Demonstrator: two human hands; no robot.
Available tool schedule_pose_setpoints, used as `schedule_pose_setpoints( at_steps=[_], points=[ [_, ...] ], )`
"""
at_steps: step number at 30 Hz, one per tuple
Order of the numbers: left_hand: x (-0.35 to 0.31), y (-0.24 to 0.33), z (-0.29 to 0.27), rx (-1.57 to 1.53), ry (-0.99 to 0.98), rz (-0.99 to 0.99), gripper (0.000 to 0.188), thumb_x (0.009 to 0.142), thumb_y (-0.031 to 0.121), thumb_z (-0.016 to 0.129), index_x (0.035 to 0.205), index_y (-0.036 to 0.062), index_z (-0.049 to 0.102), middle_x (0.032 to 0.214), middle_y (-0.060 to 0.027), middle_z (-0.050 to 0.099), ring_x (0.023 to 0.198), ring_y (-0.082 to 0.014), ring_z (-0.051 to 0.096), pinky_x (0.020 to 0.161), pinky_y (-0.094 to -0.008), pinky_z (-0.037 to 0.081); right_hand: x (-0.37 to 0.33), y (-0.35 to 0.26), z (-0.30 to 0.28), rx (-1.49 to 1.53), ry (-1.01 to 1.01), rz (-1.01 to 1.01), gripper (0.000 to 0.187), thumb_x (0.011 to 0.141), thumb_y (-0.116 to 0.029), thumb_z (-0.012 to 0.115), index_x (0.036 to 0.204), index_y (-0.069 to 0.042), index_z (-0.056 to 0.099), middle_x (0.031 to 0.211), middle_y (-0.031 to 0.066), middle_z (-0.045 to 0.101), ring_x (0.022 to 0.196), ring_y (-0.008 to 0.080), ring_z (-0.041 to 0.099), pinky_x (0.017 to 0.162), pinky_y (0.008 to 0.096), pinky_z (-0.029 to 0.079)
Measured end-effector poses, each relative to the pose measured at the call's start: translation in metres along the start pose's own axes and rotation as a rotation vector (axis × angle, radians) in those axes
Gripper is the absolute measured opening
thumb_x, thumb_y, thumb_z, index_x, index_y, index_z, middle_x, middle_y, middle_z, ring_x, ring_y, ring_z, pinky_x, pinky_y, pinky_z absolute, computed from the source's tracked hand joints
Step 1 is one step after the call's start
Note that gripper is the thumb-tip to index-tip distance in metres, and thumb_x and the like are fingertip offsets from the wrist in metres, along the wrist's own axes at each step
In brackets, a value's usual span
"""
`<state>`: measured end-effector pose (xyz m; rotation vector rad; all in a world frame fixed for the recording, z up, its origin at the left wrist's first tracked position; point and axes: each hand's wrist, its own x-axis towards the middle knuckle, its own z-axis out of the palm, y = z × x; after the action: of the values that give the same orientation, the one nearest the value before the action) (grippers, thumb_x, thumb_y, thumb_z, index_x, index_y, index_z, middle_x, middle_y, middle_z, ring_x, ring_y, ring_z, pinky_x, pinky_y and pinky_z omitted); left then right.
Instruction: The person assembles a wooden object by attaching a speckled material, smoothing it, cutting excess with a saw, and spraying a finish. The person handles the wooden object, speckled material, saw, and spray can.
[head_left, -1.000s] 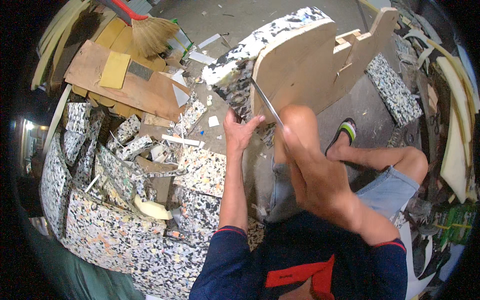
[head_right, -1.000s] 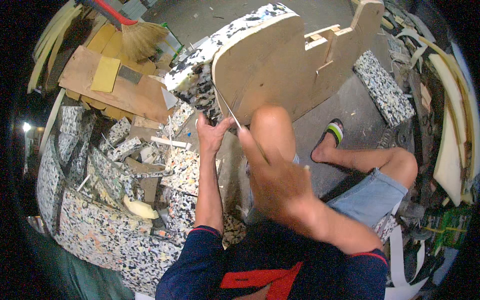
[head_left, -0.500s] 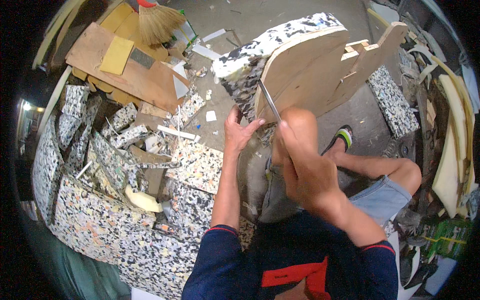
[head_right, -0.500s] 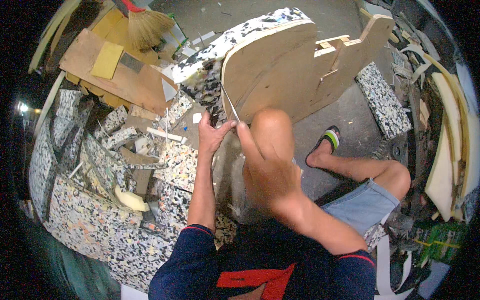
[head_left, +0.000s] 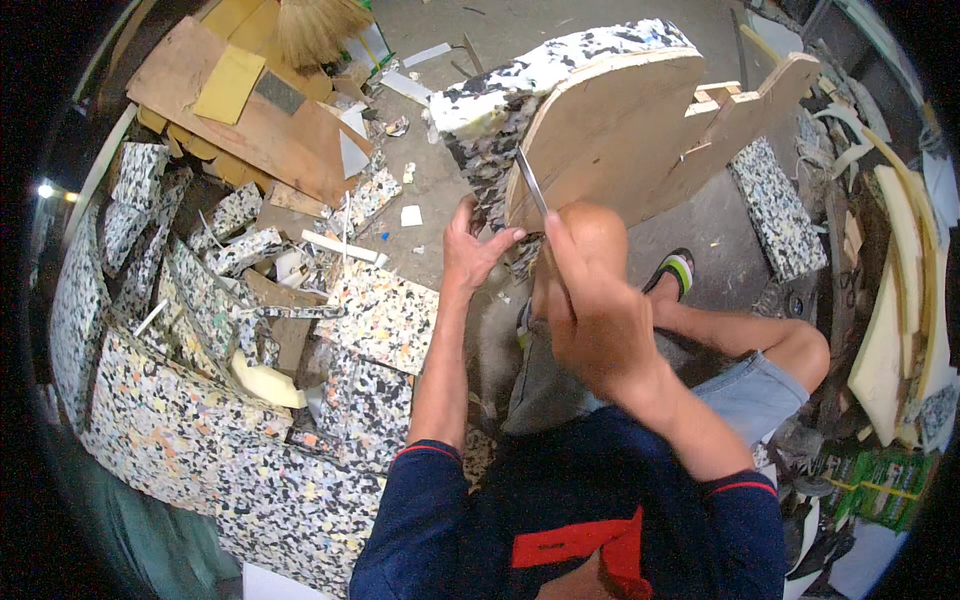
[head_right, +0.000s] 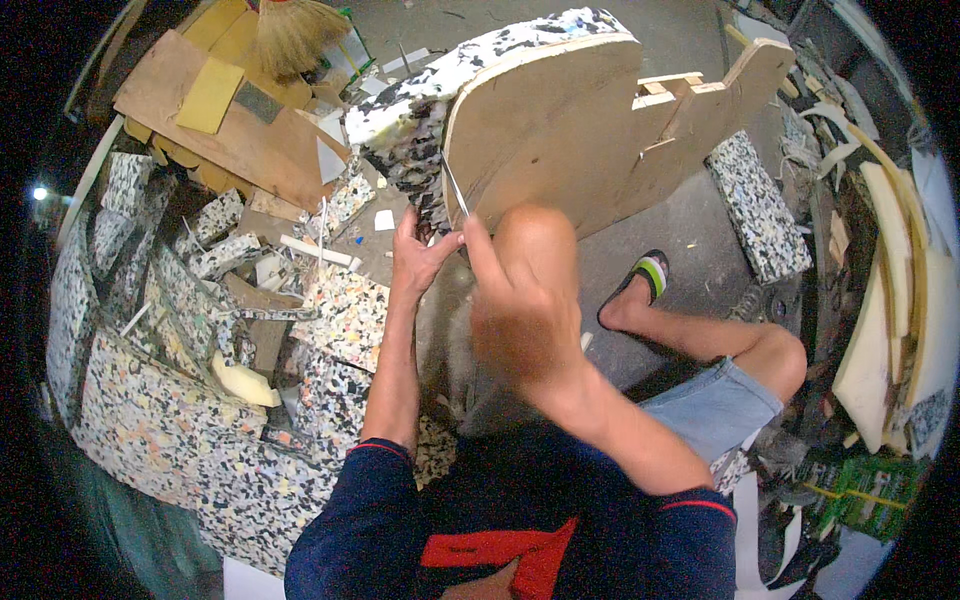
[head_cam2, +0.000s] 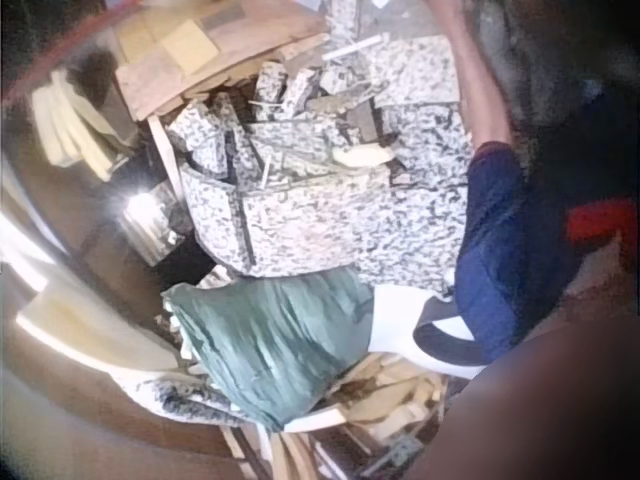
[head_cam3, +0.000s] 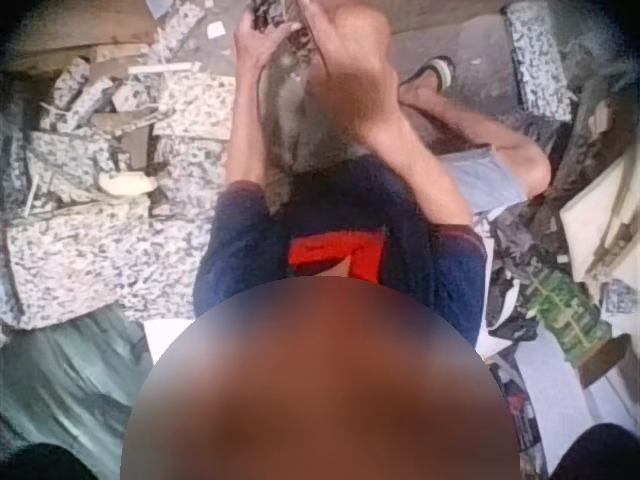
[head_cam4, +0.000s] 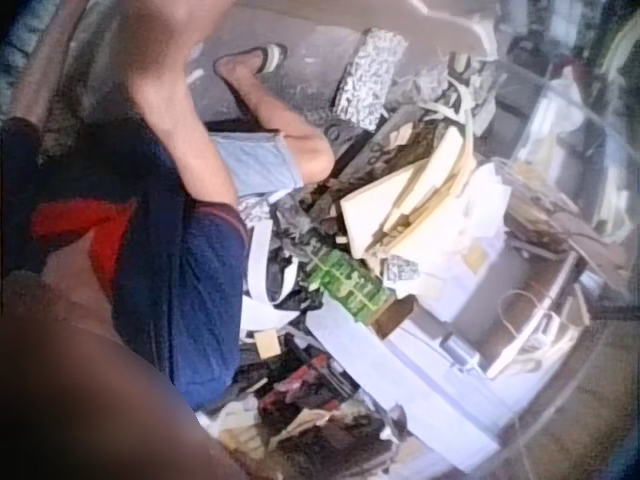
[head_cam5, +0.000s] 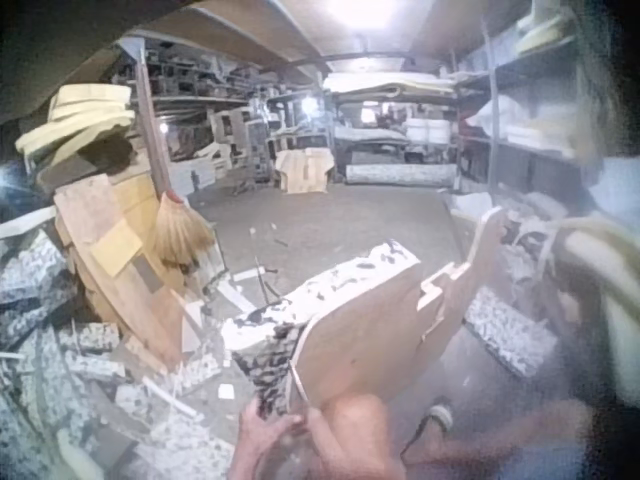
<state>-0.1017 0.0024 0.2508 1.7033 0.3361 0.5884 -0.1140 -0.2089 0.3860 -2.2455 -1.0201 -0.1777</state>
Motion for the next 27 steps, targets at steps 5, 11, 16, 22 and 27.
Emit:
schedule_pose_setpoints(
  at_steps=[5,11,16,22,27],
  points=[
    [-0.002,-0.004,-0.002,0.153,-0.022,-0.071,0.061,0.070,0.020,0.092,0.116,-0.0069,0.062,0.104,-0.0151,0.073,0.092,-0.0194,0.067,0.085,-0.0353,0.055,-0.052,-0.007,-0.016,-0.004,-0.101,0.071,0.064,0.087,-0.002,0.060,0.149,-0.006,0.044,0.102,0.0263,0.068,0.076,0.0444,0.068,0.064,0.0484,0.056],
    [0.001,-0.005,-0.003,0.101,-0.030,-0.092,0.059,0.070,0.018,0.093,0.113,-0.0080,0.063,0.098,-0.0135,0.073,0.088,-0.0169,0.066,0.082,-0.0330,0.054,0.003,0.003,0.002,0.109,-0.017,0.014,0.064,0.086,0.002,0.060,0.148,0.000,0.044,0.098,0.0265,0.068,0.075,0.0472,0.065,0.070,0.0511,0.054],
    [0.001,-0.007,-0.003,0.121,-0.003,-0.076,0.058,0.068,0.019,0.094,0.110,-0.0071,0.063,0.091,-0.0091,0.070,0.081,-0.0151,0.061,0.075,-0.0313,0.052,0.008,0.000,0.015,0.041,0.213,-0.160,0.063,0.087,0.000,0.061,0.148,-0.001,0.045,0.096,0.0242,0.067,0.070,0.0457,0.064,0.068,0.0502,0.054],
    [0.001,-0.009,-0.004,0.241,-0.019,-0.102,0.056,0.070,0.015,0.092,0.114,-0.0054,0.064,0.090,-0.0050,0.068,0.079,-0.0122,0.060,0.074,-0.0293,0.052,-0.052,-0.001,-0.007,0.003,-0.155,0.115,0.061,0.088,-0.010,0.062,0.147,-0.008,0.048,0.106,0.0195,0.067,0.066,0.0402,0.068,0.060,0.0514,0.056],
    [-0.002,-0.005,0.000,-0.068,-0.056,-0.117,0.057,0.074,0.005,0.088,0.121,-0.0053,0.059,0.102,-0.0075,0.069,0.093,-0.0139,0.066,0.084,-0.0290,0.055,0.003,0.017,0.023,0.037,-0.003,-0.014,0.061,0.088,-0.007,0.063,0.147,-0.004,0.048,0.094,0.0188,0.066,0.071,0.0391,0.068,0.063,0.0462,0.056]
  ],
)
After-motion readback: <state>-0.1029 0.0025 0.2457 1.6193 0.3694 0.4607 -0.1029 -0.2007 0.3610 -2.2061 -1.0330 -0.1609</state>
